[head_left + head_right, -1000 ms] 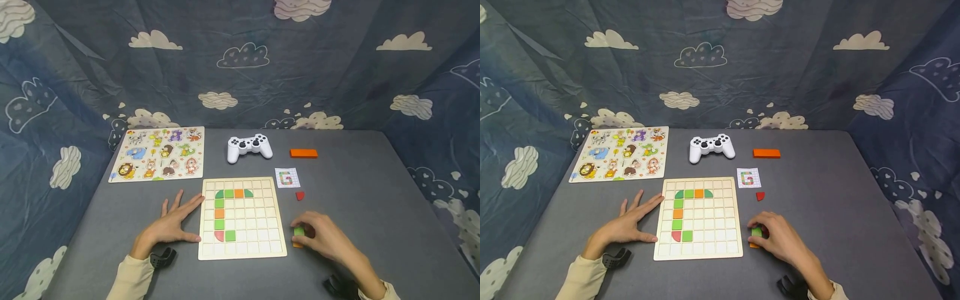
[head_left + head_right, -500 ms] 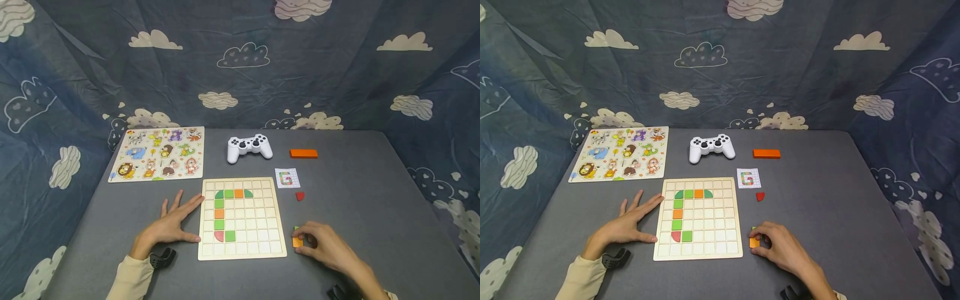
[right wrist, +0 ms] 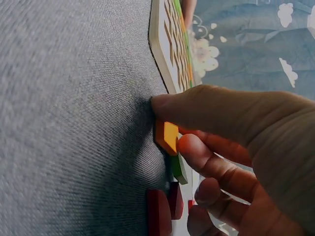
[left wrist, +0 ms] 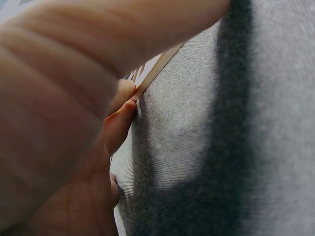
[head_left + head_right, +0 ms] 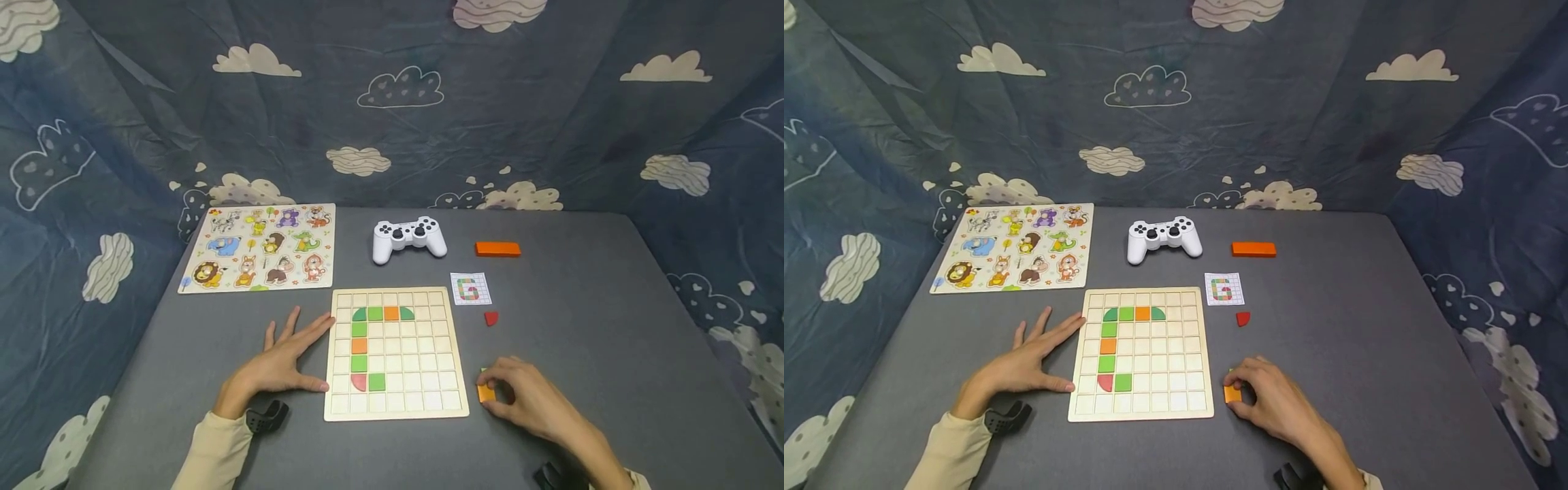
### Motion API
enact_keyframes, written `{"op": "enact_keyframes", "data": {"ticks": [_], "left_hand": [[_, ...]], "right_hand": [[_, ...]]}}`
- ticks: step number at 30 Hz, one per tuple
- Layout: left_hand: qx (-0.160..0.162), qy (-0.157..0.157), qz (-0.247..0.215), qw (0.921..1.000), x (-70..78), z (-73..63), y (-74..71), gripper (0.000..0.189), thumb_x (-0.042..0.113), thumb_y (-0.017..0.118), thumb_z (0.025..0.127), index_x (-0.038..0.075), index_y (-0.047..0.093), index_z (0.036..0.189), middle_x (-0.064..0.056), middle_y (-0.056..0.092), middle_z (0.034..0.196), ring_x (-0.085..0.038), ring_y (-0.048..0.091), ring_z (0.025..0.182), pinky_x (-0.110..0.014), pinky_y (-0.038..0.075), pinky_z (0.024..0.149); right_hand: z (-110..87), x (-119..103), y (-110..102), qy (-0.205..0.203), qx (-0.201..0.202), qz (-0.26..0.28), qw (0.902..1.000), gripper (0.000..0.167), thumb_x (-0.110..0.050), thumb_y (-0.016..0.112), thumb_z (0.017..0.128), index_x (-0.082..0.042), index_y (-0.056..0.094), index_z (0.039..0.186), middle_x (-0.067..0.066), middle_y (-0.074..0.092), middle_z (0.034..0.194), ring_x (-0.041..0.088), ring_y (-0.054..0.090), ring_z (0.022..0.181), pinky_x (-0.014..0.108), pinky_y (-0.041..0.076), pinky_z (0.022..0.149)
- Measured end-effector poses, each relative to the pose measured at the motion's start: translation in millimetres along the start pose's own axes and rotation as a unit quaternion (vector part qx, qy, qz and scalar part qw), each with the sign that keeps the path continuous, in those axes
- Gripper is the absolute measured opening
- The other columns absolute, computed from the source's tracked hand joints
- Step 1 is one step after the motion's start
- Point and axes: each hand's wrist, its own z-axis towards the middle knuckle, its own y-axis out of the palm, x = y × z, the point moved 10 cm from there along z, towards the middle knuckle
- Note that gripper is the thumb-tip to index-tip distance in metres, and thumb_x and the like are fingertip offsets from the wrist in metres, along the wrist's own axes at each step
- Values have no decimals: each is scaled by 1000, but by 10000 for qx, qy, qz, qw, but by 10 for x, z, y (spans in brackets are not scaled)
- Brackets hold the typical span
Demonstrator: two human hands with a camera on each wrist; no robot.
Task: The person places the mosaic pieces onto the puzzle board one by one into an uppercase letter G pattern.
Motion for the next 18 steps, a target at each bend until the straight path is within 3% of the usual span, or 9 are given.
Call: {"op": "enact_keyframes", "data": {"ticks": [3,5,9,12,18], "left_hand": [[5,-7,8,10000,-5,5,-1,114,48,88,70,22,25,161,-5,20,168,-46,-16,152,-72,-19,110],[3,-13,16,10000,-7,8,0,114,48,88,70,23,25,161,-4,20,168,-46,-16,152,-72,-19,110],[-2,-20,30,10000,-8,11,0,113,48,88,70,23,25,161,-4,20,168,-46,-16,152,-72,-19,110],[-23,-26,9,10000,-7,9,3,113,48,88,70,23,25,161,-4,19,168,-45,-16,152,-72,-19,110],[-48,-45,5,10000,-15,7,10,114,49,88,70,23,24,161,-5,19,168,-45,-17,152,-72,-20,110]], "right_hand": [[30,-26,-16,20,86,-189,9998,27,-16,86,71,-23,72,92,-18,57,84,2,50,80,26,47,71],[58,-45,-22,59,124,-243,9996,26,-16,85,71,-23,72,92,-18,57,84,2,50,80,31,52,82],[128,-107,-30,34,193,-258,9995,27,-18,85,72,-24,71,94,-18,59,88,4,51,83,35,52,85],[178,-168,-30,-112,238,-233,9994,28,-19,85,72,-24,71,95,-18,62,94,6,53,86,28,50,75],[249,-286,-22,-505,408,-47,9979,26,-20,84,74,-22,72,97,-15,67,97,5,59,89,29,53,79]]}}
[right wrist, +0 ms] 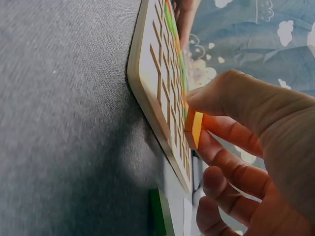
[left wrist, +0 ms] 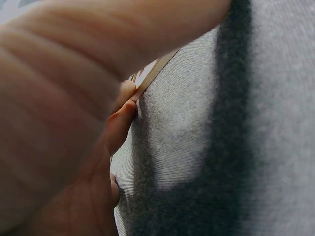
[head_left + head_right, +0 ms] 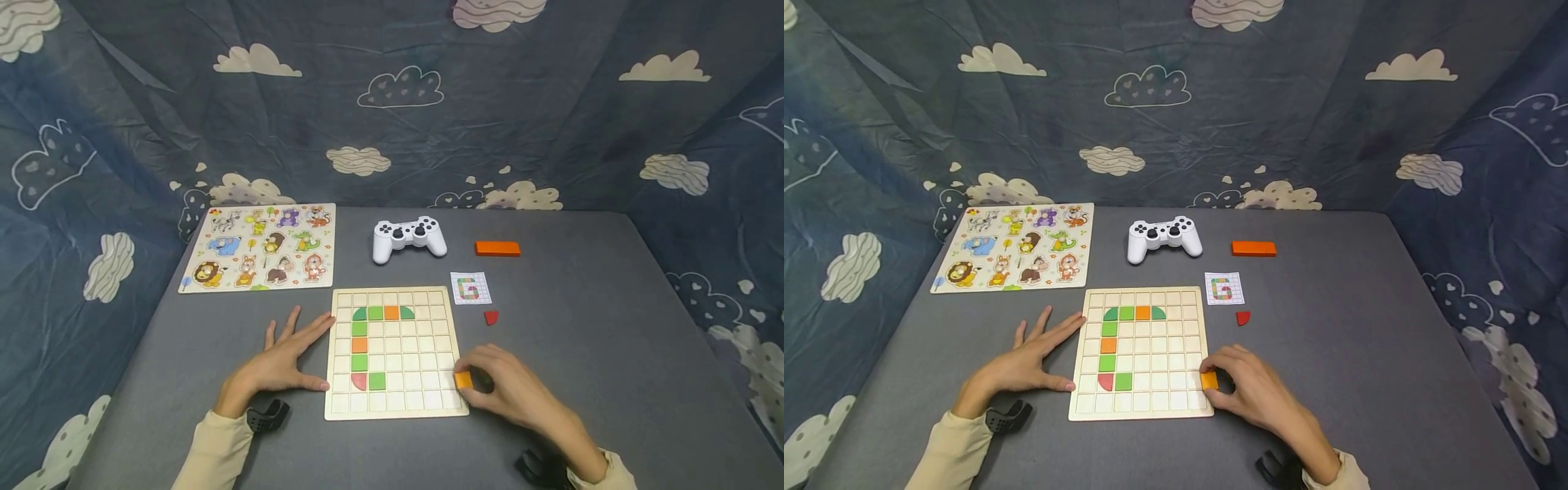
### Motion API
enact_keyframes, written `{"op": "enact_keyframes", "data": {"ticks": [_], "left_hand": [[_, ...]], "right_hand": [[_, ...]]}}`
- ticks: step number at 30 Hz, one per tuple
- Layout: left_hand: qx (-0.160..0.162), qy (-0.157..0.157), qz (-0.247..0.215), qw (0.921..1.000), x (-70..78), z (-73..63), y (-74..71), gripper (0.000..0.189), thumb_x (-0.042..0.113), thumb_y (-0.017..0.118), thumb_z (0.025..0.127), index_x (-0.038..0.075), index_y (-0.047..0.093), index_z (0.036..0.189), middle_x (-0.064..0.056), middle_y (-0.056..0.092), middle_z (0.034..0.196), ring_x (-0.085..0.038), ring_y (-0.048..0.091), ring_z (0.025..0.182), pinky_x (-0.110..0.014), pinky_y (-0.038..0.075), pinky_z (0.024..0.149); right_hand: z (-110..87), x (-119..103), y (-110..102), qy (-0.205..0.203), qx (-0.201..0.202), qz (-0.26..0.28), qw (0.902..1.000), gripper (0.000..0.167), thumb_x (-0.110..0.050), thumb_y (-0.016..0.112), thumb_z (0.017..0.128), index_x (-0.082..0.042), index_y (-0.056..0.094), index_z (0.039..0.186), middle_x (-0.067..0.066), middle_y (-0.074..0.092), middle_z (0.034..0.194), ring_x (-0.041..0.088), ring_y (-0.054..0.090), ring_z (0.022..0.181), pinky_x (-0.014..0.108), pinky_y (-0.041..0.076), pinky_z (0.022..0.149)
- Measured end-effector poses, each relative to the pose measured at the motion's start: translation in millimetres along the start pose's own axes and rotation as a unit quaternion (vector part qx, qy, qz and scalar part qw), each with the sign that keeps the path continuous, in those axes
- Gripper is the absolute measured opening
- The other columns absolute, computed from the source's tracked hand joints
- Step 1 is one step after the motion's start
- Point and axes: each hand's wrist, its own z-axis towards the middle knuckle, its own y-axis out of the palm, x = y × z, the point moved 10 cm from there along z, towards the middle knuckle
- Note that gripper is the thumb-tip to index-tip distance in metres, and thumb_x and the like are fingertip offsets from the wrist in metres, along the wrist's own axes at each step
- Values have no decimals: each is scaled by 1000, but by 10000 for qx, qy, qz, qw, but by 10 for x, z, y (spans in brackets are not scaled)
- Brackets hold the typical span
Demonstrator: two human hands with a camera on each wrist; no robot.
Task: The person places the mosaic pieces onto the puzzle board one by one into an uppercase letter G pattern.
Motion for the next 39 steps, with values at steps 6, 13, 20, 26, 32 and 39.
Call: {"op": "enact_keyframes", "data": {"ticks": [6,13,20,26,32,39], "left_hand": [[48,24,51,10000,-1,6,0,114,49,88,70,24,25,161,-5,20,168,-45,-16,152,-72,-19,110],[40,26,16,10000,8,3,-5,114,48,88,70,23,25,161,-6,20,168,-46,-16,152,-72,-19,110],[8,-6,26,10000,5,-2,-3,114,49,88,70,23,25,161,-6,19,168,-46,-16,152,-72,-19,110],[1,-32,49,10000,8,-4,0,114,49,88,70,23,25,161,-5,19,168,-46,-16,152,-72,-19,110],[14,0,56,10000,11,-6,-7,113,50,87,70,23,25,161,-6,20,168,-46,-16,152,-72,-19,110],[24,1,71,10000,2,-9,-8,113,51,87,70,23,25,161,-6,20,168,-46,-16,152,-72,-19,110]], "right_hand": [[71,-48,26,-48,25,167,9998,26,-19,83,75,-22,73,99,-15,68,99,6,59,89,29,53,79],[201,-122,153,-130,-223,172,9995,25,-20,81,78,-22,75,102,-12,70,104,7,61,95,33,54,84],[323,-267,255,-436,-376,358,9977,23,-22,80,81,-20,76,104,-12,70,101,8,61,91,29,53,80],[419,-384,325,-567,-490,268,9968,23,-23,79,81,-20,76,104,-11,69,99,7,61,91,27,53,77],[493,-492,386,-548,-580,169,9967,23,-29,80,82,-22,76,104,-13,69,101,5,60,94,28,53,80],[568,-575,483,-484,-806,133,9955,24,-31,79,84,-23,76,106,-13,69,101,6,59,95,28,53,82]]}}
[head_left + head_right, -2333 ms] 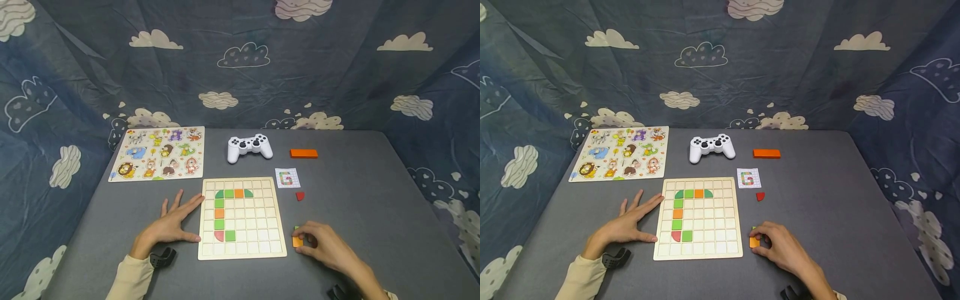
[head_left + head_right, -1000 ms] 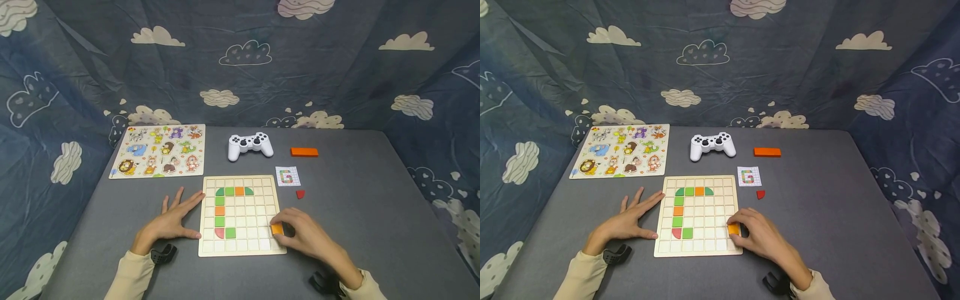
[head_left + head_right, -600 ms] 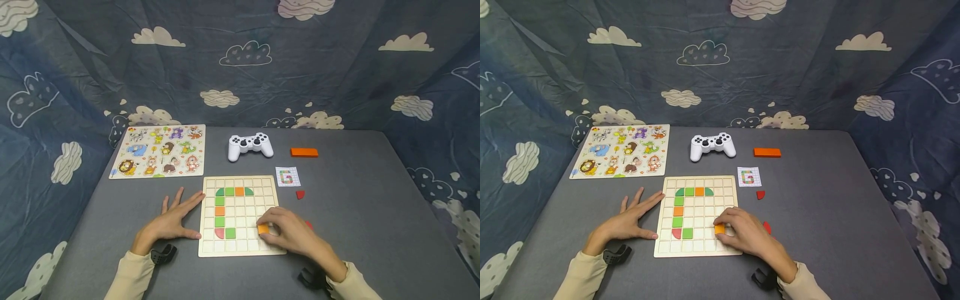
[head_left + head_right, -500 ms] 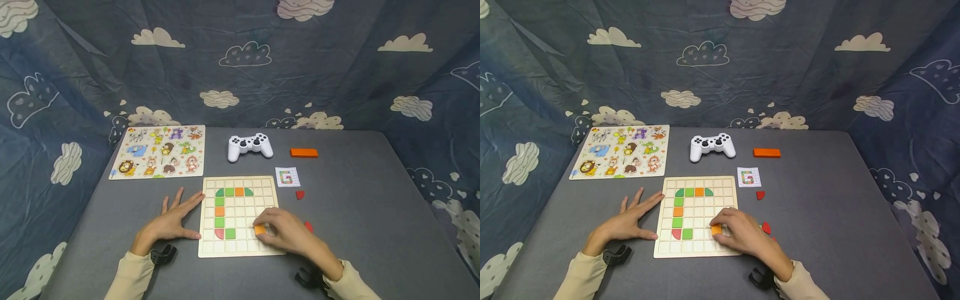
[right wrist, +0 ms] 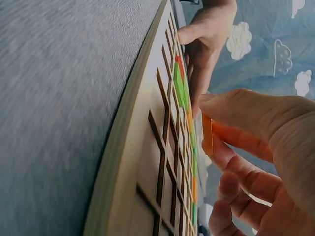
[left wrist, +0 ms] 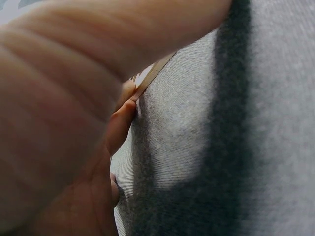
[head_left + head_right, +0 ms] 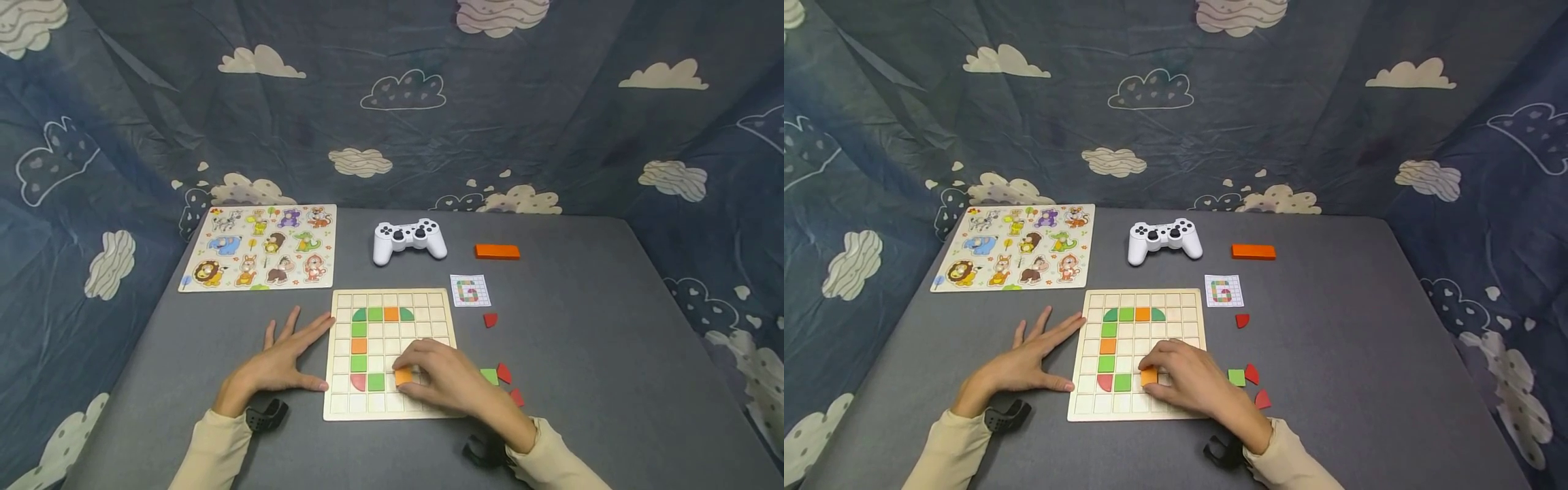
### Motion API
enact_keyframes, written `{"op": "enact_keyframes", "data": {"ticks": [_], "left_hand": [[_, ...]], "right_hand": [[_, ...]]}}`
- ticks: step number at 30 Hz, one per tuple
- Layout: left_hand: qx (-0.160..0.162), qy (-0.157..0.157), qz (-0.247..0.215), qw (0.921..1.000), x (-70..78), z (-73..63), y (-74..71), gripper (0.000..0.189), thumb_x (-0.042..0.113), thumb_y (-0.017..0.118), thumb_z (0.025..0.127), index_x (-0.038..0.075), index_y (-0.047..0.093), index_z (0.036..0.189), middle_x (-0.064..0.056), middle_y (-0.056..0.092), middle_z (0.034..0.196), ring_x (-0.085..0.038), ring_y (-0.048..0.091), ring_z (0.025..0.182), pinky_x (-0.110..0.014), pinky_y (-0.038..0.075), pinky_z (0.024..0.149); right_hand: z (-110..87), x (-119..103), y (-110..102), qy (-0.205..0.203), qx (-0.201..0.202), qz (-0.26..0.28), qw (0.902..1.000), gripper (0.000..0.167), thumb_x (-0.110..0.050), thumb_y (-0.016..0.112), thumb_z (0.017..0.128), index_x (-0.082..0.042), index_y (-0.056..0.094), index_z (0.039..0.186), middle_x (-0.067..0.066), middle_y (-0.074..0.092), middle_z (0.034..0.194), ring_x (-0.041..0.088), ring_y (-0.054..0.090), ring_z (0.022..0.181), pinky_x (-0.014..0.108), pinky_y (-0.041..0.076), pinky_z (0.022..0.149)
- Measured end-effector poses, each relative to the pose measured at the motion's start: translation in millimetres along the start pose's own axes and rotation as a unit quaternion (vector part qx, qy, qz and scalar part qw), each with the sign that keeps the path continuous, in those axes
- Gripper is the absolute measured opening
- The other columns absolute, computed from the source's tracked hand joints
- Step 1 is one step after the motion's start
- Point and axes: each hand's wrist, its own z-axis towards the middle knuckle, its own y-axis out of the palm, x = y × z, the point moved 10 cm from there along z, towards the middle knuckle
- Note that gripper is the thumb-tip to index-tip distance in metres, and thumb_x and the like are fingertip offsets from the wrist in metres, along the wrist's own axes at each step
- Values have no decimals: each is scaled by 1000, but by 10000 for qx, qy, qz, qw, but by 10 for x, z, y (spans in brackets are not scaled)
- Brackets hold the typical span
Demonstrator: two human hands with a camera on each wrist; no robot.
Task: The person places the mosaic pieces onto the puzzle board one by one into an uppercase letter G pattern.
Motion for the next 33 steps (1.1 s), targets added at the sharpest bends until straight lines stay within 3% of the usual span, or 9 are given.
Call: {"op": "enact_keyframes", "data": {"ticks": [33], "left_hand": [[110,101,-6,9999,55,-8,-16,113,48,88,69,21,28,160,-6,21,168,-48,-14,152,-74,-17,109]], "right_hand": [[91,-49,178,237,-241,-263,9991,21,-33,82,82,-26,78,101,-14,67,95,4,61,92,28,54,75]]}}
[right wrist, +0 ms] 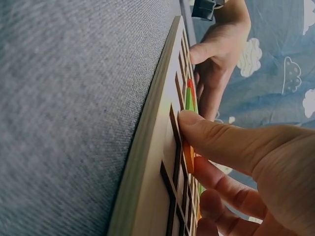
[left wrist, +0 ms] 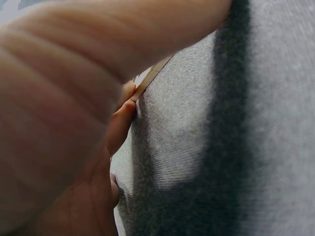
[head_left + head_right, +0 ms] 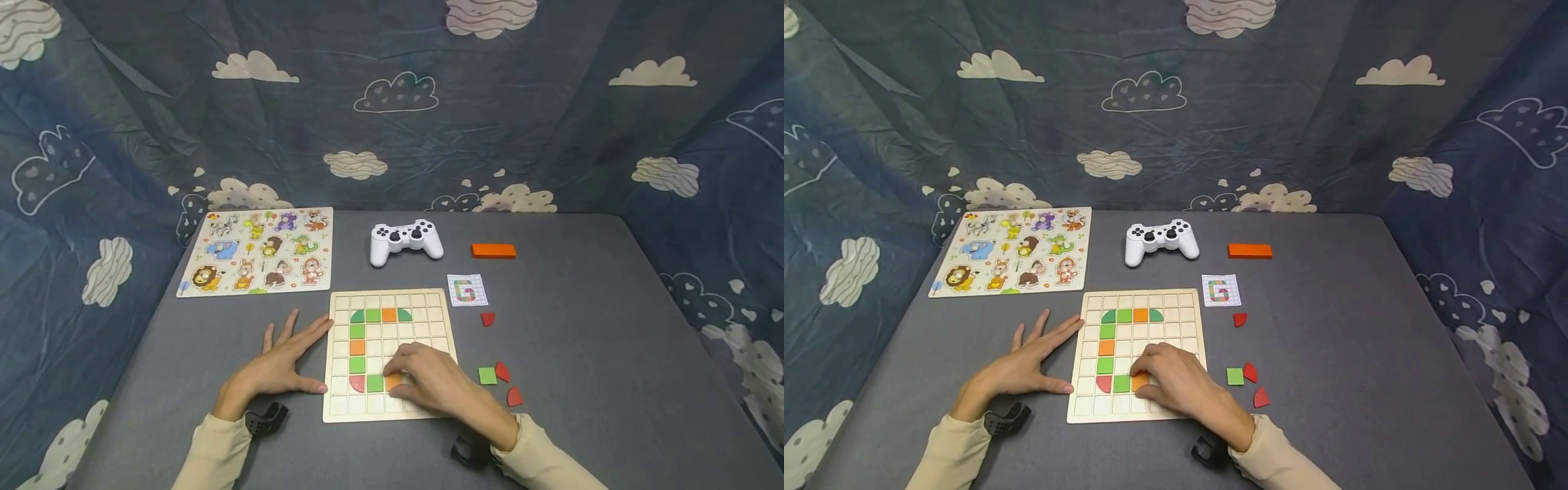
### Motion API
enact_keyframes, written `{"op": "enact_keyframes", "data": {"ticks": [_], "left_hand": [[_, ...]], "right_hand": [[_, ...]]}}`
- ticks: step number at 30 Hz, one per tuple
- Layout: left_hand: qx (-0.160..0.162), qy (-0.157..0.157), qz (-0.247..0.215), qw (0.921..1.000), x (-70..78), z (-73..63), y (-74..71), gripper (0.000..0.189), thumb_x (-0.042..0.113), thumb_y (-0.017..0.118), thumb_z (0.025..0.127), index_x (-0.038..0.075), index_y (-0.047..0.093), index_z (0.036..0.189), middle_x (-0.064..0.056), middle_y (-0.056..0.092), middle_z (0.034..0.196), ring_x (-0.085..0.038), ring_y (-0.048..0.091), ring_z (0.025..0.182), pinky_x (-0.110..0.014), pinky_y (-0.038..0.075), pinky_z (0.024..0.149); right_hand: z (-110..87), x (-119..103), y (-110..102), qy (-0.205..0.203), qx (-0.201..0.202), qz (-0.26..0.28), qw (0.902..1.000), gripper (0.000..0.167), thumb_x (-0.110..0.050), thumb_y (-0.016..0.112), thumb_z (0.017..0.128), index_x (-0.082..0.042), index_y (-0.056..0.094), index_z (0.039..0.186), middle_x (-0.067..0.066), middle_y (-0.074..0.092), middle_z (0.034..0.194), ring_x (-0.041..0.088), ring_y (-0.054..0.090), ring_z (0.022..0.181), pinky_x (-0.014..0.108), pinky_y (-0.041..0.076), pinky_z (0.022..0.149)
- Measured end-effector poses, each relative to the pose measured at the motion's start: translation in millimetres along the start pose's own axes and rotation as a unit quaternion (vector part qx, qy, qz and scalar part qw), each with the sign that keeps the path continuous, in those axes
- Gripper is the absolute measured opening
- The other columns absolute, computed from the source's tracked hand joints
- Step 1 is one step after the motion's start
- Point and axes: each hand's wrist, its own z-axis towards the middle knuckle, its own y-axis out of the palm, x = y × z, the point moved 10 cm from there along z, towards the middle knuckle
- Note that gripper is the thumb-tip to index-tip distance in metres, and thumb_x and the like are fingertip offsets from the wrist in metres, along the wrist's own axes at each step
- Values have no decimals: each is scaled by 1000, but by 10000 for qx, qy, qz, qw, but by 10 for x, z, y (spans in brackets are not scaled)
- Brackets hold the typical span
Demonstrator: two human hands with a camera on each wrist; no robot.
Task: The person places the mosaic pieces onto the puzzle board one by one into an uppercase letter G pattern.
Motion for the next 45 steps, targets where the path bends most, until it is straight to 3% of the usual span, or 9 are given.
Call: {"op": "enact_keyframes", "data": {"ticks": [45], "left_hand": [[0,-2,13,10000,-11,1,8,113,50,87,69,21,27,160,-4,21,168,-48,-13,152,-74,-16,110]], "right_hand": [[-48,7,-14,-192,-7,42,9998,21,-31,79,86,-23,77,105,-12,66,98,4,59,92,28,54,77]]}}
